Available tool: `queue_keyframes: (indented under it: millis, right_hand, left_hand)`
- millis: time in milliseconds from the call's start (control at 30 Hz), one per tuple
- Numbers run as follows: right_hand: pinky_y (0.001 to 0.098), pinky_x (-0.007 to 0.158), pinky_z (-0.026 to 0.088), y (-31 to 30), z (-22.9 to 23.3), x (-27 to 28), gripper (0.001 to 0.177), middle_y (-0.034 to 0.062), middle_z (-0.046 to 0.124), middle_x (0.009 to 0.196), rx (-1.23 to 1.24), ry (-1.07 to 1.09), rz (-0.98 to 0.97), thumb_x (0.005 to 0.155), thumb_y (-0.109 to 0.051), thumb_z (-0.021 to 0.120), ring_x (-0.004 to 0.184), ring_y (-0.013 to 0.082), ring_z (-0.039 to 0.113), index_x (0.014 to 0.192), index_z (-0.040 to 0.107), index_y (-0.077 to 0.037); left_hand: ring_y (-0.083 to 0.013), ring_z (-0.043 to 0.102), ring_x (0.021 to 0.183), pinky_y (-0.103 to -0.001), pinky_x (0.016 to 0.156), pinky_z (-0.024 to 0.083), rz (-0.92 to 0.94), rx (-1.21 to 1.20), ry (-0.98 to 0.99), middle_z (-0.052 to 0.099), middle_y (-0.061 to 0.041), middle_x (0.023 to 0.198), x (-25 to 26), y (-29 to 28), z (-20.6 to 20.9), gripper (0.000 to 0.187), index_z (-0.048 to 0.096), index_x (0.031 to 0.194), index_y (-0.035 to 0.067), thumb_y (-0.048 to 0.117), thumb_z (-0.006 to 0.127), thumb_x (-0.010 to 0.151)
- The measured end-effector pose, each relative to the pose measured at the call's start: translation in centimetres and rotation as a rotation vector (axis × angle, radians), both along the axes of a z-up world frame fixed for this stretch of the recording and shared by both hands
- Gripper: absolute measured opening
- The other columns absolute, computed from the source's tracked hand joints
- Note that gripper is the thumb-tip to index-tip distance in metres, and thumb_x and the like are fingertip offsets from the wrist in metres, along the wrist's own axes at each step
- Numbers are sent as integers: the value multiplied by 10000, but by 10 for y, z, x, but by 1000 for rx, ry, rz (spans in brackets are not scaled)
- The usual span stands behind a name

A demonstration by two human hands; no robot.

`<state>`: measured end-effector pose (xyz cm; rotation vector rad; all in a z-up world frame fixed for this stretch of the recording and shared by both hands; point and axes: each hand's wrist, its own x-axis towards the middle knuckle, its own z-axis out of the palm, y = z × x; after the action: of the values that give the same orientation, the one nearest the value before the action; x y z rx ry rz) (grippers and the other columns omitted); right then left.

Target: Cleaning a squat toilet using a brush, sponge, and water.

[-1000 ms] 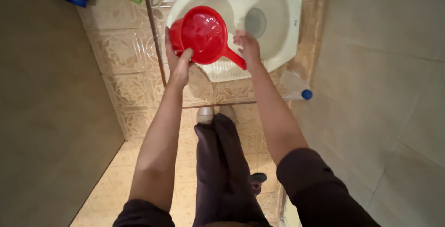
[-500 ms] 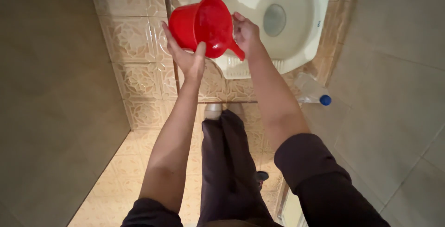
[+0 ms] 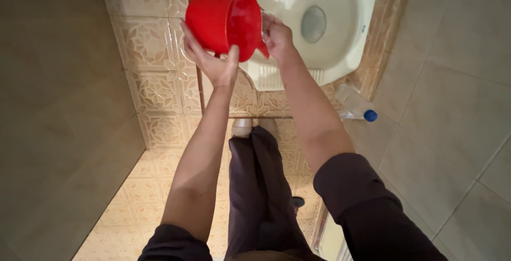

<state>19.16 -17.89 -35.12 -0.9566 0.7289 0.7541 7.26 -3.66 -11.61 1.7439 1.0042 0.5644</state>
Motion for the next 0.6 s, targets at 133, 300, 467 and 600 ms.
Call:
queue_keyframes:
  millis: [133,300,467,600]
  right_hand:
    - [297,746,575,-1,28,-1,320,108,724,1018,175,-102,-53,1040,-37,416,829,180,666,1228,652,67]
    - [334,764,537,-17,8,-12,192,113,644,973,265,-150,-55,996,55,461,839,208,629,1161,555,84]
    - [319,729,522,-20,-7,-19,282,99,672,1019,273,-246,38,994,52,451,842,190,631,1243,581,66]
    - [271,736,525,-2,72,-19,346,69,720,1133,102,-141,54,1026,-12,451,884,144,663,1333,612,-1]
  left_hand:
    - [-398,398,1447,-432,1044,625,-10,-34,-38,233,-240,1606,3,-5,-2,1213,128,1670,274,44,792,682]
    - [-409,394,1466,-453,1116,582,-91,85,-84,165,-239,1627,0,-10,-9,1251,114,1681,274,53,816,669]
    - [-422,398,1470,-463,1110,570,-103,90,-101,153,-256,1630,2,-15,-9,1241,138,1665,252,122,858,662]
    - [-475,259,1532,-534,1240,425,-149,253,-92,96,-284,1634,1,-17,-8,1301,116,1662,257,225,953,667]
